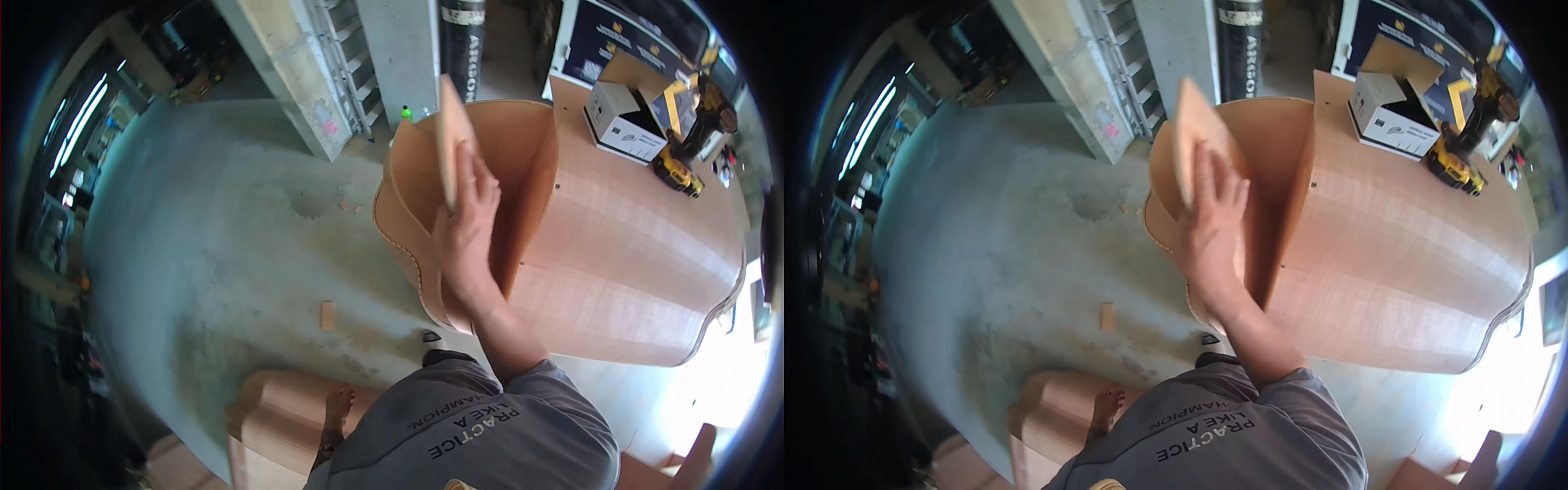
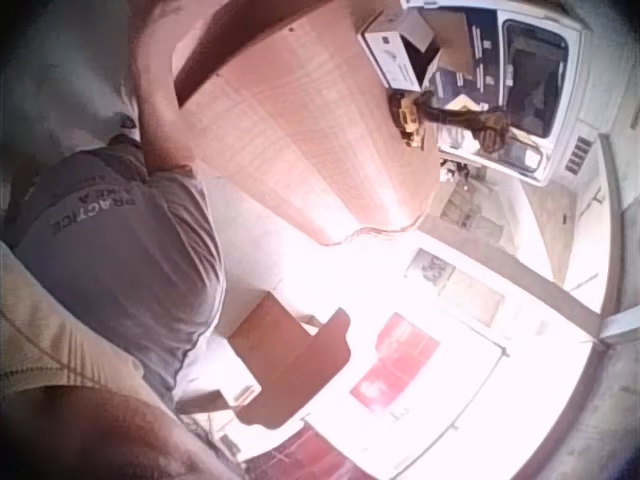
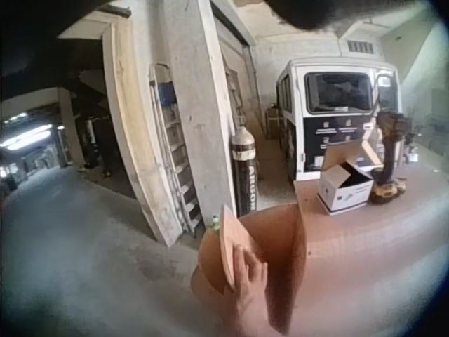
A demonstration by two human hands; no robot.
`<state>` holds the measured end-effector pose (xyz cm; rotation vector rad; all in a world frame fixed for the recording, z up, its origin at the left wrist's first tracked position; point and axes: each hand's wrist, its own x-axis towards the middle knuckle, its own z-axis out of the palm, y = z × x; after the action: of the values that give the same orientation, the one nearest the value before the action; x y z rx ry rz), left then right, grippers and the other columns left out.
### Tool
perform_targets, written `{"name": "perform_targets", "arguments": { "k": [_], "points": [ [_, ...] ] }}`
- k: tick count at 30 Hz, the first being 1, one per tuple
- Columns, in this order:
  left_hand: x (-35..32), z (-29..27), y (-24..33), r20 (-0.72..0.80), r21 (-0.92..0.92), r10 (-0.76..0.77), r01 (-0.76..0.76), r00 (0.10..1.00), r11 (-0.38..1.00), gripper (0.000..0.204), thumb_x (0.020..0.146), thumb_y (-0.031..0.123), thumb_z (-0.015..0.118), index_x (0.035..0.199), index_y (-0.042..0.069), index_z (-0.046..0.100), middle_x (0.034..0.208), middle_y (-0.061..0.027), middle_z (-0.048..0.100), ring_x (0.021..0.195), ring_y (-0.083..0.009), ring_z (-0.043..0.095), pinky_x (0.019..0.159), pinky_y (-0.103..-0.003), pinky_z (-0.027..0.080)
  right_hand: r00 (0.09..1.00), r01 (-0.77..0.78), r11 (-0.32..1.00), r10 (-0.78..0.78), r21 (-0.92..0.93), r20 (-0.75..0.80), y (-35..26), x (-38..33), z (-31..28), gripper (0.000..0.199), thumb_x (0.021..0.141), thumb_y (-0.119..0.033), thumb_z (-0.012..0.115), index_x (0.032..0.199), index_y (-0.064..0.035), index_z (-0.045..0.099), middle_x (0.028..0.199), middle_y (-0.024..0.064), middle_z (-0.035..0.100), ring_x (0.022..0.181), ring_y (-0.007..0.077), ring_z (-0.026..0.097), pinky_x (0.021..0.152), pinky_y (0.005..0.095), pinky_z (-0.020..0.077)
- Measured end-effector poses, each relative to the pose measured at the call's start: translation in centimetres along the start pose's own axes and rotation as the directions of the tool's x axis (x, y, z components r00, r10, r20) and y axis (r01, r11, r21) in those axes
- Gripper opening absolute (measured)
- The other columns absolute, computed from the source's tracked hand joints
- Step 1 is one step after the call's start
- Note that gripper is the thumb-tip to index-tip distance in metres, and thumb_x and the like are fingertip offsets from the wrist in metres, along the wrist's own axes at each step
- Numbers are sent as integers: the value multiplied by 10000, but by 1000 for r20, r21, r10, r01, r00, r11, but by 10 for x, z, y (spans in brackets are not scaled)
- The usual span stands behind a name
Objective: The person assembles a curved wooden structure by driving screws into pre-drilled holes using a drill and positioning additional curved wooden panels into the frame.
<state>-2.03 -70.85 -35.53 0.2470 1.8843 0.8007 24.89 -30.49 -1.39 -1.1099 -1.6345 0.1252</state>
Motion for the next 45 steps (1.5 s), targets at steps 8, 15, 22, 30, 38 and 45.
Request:
{"name": "perform_targets", "arguments": {
  "k": [8,15,22,30,38,45],
  "points": [
    [96,-41,133,107,120,126,-139,986,983,433,975,192,645,1363,4,597,1025,-81,713,873,-178,689,719,-306,544,969,-80,963,135,-257,206,13,-29,97,772,889,-15,564,1629,-121,372,1513,238,422,1404,426,425,1200,667,270],
    [185,-80,160,427,447,111,-317,897,836,425,982,219,666,1342,0,612,1058,-118,740,926,-215,714,800,-332,569,974,-133,960,172,-245,145,34,-22,132,694,898,-42,565,1580,-108,455,1484,236,464,1329,446,483,1167,548,379],
    [255,-133,221,589,703,112,-576,800,417,402,959,242,688,1280,1,668,1066,-154,763,961,-234,730,858,-337,571,954,-129,910,223,-394,202,72,-41,126,695,1041,-550,508,1568,-101,446,1500,249,462,1364,450,460,1181,591,314],
    [315,-103,330,513,387,318,-546,797,743,313,980,185,667,1236,5,686,1032,-85,734,906,-159,694,774,-311,560,871,-423,814,486,-399,70,48,-59,132,758,1034,-581,515,1596,-87,398,1533,243,435,1426,446,407,1226,643,220],
    [181,78,553,721,-100,527,-684,451,723,417,1087,198,604,1450,1,551,1269,-84,668,1149,-183,664,1002,-322,544,803,-496,741,589,-453,85,37,-110,100,945,901,-618,698,1610,-85,372,1571,262,390,1480,458,337,1231,680,165],
    [110,189,667,751,-261,640,-817,163,514,557,1071,202,628,1562,17,443,1431,-117,599,1279,-205,600,1090,-361,494,636,-666,508,769,-547,-61,33,-163,70,805,897,-524,747,1502,-48,510,1531,291,407,1478,467,337,1220,708,159]
  ]
}}
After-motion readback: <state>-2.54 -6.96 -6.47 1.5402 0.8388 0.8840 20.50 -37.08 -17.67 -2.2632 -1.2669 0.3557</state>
